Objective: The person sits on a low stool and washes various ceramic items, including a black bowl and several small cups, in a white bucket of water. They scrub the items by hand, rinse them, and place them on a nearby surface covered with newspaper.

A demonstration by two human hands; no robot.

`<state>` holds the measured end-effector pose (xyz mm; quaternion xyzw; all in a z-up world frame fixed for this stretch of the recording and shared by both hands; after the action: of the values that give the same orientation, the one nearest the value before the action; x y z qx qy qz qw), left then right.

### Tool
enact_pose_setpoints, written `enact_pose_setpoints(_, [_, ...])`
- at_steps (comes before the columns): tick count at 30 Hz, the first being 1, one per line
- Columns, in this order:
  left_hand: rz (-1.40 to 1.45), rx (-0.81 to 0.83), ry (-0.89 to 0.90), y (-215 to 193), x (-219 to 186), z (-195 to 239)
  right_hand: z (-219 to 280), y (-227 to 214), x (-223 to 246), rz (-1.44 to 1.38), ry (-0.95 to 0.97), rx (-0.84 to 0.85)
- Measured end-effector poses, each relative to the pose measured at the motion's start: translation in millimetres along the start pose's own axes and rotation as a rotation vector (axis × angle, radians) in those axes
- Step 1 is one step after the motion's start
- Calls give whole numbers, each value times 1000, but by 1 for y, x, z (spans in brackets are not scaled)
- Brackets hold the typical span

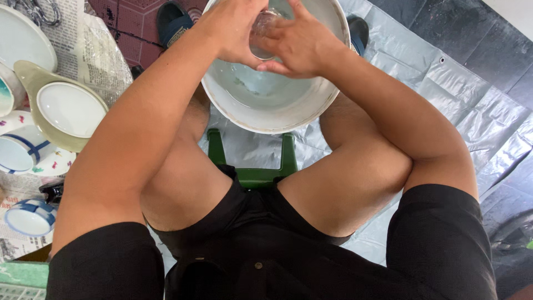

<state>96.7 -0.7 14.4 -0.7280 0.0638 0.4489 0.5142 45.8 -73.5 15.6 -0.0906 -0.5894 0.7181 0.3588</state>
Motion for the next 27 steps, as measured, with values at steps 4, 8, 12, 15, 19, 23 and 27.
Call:
enact_pose_setpoints(4, [23, 43, -58, 1, 11, 3, 13, -5, 10, -1, -191, -321])
enact_pose_setpoints(8, [-31, 18, 7, -2, 4, 1, 6, 2, -10, -277, -101, -73])
enact_pose_setpoints(12, [-77, 89, -126, 0, 10, -1, 13, -30, -35, -401, -47, -255])
enact_pose_setpoints(15, [-175, 77, -100, -1, 1, -4, 16, -31, -54, -514, 55, -312])
enact_pose_setpoints(19, [-306, 284, -174, 27, 2, -3, 13, -12, -68, -510, 164, -278])
enact_pose_setpoints(23, [-461, 397, -166, 51, 1, -4, 9, 3, -67, -530, 111, -265])
enact_pose_setpoints(27, [-562, 694, -334, 93, 24, 6, 6, 13, -74, -573, 158, -243])
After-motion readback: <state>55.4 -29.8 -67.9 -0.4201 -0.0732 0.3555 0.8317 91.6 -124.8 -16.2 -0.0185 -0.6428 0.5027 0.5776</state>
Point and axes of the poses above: each hand's wrist, its own z-axis away from the middle knuckle, its own y-axis out of the palm, x = y × z, the point moved 10 cm from there along -z, towards the middle knuckle, and after that the axes turned 8 degrees about y, right-handed, at the moved point
